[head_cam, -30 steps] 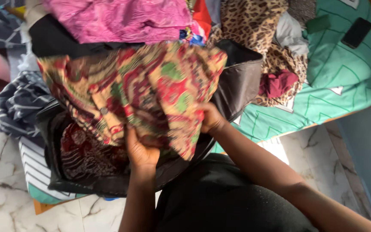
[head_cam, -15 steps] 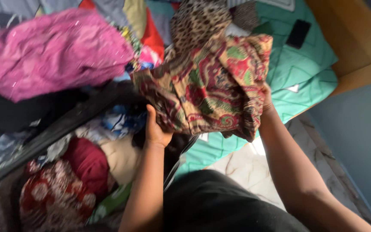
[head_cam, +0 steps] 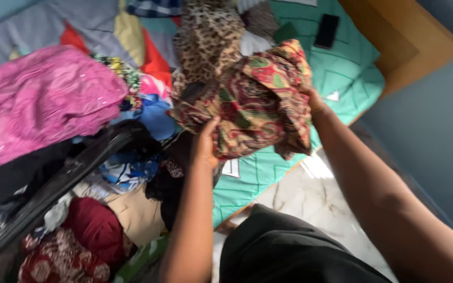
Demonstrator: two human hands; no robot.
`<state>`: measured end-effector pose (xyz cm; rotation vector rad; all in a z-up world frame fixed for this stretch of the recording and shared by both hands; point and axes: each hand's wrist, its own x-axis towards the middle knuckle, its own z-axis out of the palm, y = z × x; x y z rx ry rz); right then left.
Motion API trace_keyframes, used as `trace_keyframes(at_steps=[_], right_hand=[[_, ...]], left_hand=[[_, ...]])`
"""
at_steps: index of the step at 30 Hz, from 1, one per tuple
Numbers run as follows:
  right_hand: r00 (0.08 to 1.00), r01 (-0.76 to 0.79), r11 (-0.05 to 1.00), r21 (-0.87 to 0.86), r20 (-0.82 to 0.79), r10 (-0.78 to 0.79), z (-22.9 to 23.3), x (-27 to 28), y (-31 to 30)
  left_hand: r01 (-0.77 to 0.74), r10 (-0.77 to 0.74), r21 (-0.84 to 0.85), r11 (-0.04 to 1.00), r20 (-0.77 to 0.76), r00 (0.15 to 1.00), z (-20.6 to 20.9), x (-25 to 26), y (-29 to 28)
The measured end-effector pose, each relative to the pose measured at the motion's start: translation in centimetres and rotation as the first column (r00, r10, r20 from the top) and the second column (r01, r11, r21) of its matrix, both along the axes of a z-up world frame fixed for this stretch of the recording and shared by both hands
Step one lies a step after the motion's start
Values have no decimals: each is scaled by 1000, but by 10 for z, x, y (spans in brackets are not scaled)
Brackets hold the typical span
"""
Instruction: The person removes clothes from a suitcase and places them on a bed.
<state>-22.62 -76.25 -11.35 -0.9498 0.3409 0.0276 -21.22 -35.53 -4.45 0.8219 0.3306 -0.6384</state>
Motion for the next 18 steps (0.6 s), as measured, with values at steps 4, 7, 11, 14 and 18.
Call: trace_keyframes(at_steps=[4,7,11,14,18], right_hand=[[990,-130,992,-1,-57,129,45,6,3],[982,-188,982,1,-1,188,46,33,-6],[957,-278,956,92,-57,283,7,73,-57],[928,-326,926,191,-124,352,-32,89,-104],[902,-357,934,-30,-272,336,-64,112,-121]], left_hand=[[-87,97,-128,988,75,992,0,-7,-22],[-91,104,-136,987,94,990,6,-3,-40],[-146,152,-76,986,85,985,-11,16,-90],[-163,164,-9,987,39,986,-49,26,-134],[-238,238,28,971,34,971,-99,41,-165]])
